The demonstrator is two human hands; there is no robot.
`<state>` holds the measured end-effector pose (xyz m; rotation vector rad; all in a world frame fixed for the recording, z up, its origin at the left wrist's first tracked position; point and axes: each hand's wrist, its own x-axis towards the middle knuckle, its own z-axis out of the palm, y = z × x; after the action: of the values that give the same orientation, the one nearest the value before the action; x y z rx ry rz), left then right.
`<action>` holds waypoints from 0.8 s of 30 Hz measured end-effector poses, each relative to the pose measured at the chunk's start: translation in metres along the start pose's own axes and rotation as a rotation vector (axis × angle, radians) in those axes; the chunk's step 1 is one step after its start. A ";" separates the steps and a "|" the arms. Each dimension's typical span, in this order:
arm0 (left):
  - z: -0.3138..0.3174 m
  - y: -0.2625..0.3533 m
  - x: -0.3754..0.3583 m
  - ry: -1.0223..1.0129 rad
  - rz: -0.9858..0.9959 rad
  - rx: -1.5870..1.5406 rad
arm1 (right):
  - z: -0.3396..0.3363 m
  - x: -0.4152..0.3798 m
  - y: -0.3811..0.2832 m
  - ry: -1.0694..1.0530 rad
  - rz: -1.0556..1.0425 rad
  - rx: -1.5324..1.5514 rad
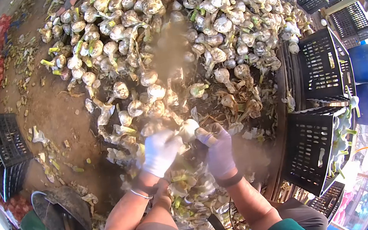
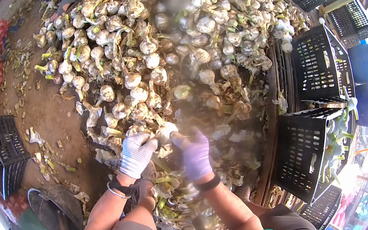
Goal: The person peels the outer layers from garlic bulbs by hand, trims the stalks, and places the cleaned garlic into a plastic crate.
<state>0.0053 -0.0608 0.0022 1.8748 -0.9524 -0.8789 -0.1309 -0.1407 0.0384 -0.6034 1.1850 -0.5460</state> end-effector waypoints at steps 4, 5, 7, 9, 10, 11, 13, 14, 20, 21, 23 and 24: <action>-0.011 -0.010 0.001 0.114 -0.093 -0.183 | -0.006 -0.007 -0.005 -0.040 0.159 0.015; -0.014 -0.018 0.002 0.113 -0.092 -0.182 | -0.009 -0.006 -0.005 -0.039 0.158 0.016; -0.022 -0.041 0.004 0.175 -0.460 -0.494 | -0.016 -0.002 -0.002 -0.074 0.139 0.202; -0.029 -0.050 0.003 0.101 -0.485 -0.252 | -0.024 0.007 0.002 -0.021 0.220 0.319; -0.027 -0.043 0.000 0.122 -0.417 -0.226 | -0.031 0.010 0.002 -0.084 0.190 0.286; -0.025 -0.032 -0.002 0.143 -0.351 -0.198 | -0.032 0.010 0.001 -0.147 0.162 0.253; -0.020 -0.012 -0.008 0.073 -0.385 -0.322 | -0.022 -0.001 -0.011 -0.103 0.094 0.143; -0.019 -0.004 -0.010 0.031 -0.307 -0.331 | -0.017 -0.006 -0.015 -0.057 0.025 0.035; -0.011 0.021 -0.005 -0.015 0.220 0.175 | -0.021 -0.013 0.007 -0.079 -0.297 -0.347; -0.009 0.017 -0.004 -0.046 0.307 0.265 | -0.022 -0.014 0.009 -0.122 -0.315 -0.355; -0.007 0.017 -0.004 -0.029 0.333 0.240 | -0.025 -0.016 0.008 -0.114 -0.318 -0.362; -0.008 0.016 -0.004 -0.009 0.260 0.165 | -0.028 -0.016 0.007 -0.064 -0.226 -0.361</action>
<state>0.0057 -0.0603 0.0202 1.8305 -1.2746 -0.6700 -0.1613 -0.1292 0.0376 -1.0655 1.1695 -0.5011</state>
